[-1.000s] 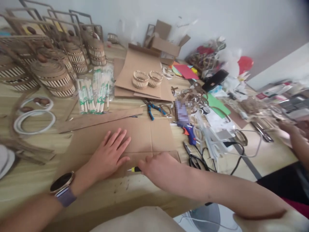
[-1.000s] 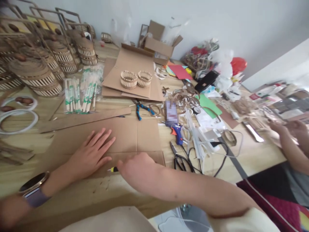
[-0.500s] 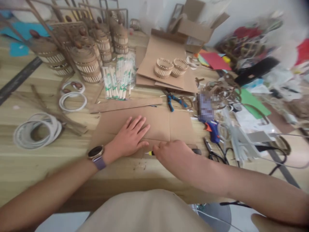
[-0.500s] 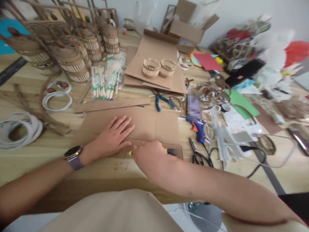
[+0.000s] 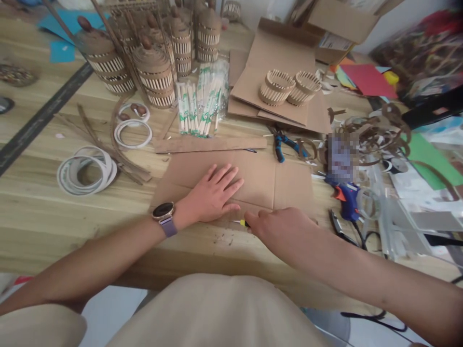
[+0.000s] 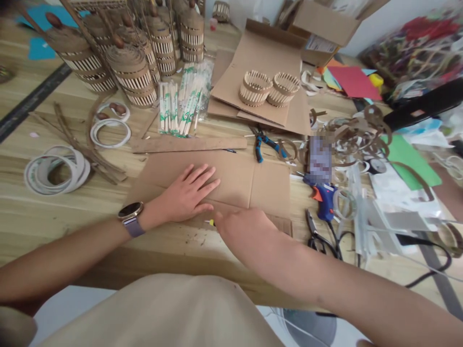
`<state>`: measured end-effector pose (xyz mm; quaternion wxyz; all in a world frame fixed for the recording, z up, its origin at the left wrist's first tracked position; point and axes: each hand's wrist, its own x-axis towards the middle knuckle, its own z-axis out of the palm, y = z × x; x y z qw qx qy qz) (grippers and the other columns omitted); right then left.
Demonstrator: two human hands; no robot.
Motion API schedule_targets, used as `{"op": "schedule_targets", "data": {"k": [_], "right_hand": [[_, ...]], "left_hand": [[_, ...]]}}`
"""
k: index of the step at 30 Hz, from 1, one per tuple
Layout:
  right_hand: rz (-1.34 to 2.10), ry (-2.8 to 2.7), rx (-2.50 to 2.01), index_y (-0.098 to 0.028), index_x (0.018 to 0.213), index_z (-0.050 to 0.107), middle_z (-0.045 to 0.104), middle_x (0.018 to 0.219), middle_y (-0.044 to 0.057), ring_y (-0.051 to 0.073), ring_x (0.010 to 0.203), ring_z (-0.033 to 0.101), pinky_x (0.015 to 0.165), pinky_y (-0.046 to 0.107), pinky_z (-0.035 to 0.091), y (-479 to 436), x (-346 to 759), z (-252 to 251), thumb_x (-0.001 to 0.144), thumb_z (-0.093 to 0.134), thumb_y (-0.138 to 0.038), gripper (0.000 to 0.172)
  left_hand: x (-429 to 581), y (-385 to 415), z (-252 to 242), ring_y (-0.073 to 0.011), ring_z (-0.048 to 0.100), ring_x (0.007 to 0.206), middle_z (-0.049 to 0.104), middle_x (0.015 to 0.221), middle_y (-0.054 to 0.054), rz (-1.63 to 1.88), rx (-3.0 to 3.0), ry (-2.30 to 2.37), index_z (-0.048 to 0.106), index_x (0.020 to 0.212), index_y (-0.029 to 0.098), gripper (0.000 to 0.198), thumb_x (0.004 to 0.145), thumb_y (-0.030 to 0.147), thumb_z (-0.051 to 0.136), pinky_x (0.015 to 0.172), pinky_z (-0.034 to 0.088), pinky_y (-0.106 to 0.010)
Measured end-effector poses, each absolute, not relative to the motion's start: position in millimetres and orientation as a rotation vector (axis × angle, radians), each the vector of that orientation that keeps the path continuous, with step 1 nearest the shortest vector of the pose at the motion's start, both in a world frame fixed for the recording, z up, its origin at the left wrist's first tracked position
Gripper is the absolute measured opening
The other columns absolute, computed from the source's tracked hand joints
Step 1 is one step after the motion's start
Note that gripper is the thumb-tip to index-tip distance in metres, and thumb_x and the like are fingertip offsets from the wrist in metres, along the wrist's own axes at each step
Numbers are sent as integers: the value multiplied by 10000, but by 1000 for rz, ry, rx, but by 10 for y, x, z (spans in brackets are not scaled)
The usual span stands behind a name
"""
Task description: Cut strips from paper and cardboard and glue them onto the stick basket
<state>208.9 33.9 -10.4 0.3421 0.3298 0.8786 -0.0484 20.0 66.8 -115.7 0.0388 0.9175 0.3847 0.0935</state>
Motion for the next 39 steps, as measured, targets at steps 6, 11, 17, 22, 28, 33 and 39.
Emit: {"op": "schedule_targets", "data": {"k": [6,11,17,22,28,33,39], "right_hand": [[-106,2379,878,-194,1365,491,746,799,55,245,630,728,415,267,340,320,2145,-165,828,572,-25,569],[-90,2417,884,-199,1343,504,739,772,46,226,605,709,416,265,319,303,2167,-194,831,565,-33,541],[-62,2374,868,-195,1283,560,747,792,58,234,616,713,431,275,340,296,2144,-194,816,554,-4,504],[-56,2357,845,-184,1293,555,755,822,45,231,650,733,424,283,344,301,2110,-153,793,556,27,543],[-123,2286,851,-169,1292,566,765,831,50,242,676,744,420,287,371,341,2058,-115,812,583,-7,506],[-150,2255,822,-148,1371,509,768,845,56,239,671,745,405,285,384,361,2010,-99,764,613,12,636],[-75,2249,786,-129,1332,553,757,794,72,233,629,730,397,267,356,330,1993,-112,766,592,22,588]], "left_hand": [[200,665,-1142,-379,253,1479,332,1581,-217,276,2801,1172,427,1478,117,670,991,575,386,1180,205,-578],[199,662,-1151,-372,241,1483,322,1587,-211,294,2786,1170,428,1476,120,671,988,580,396,1188,188,-576],[197,664,-1158,-377,258,1476,336,1579,-217,298,2801,1173,431,1473,114,684,983,590,396,1184,198,-580],[198,666,-1158,-388,290,1460,355,1568,-222,316,2821,1167,450,1462,107,684,979,589,406,1172,223,-589],[199,666,-1157,-384,304,1455,364,1565,-214,308,2850,1172,449,1461,116,674,983,588,397,1168,240,-583],[200,662,-1145,-382,307,1455,362,1568,-210,290,2850,1182,445,1465,122,666,981,579,413,1168,243,-580],[201,662,-1145,-388,303,1456,358,1569,-214,283,2848,1182,441,1469,119,668,986,578,399,1165,248,-587]]}}
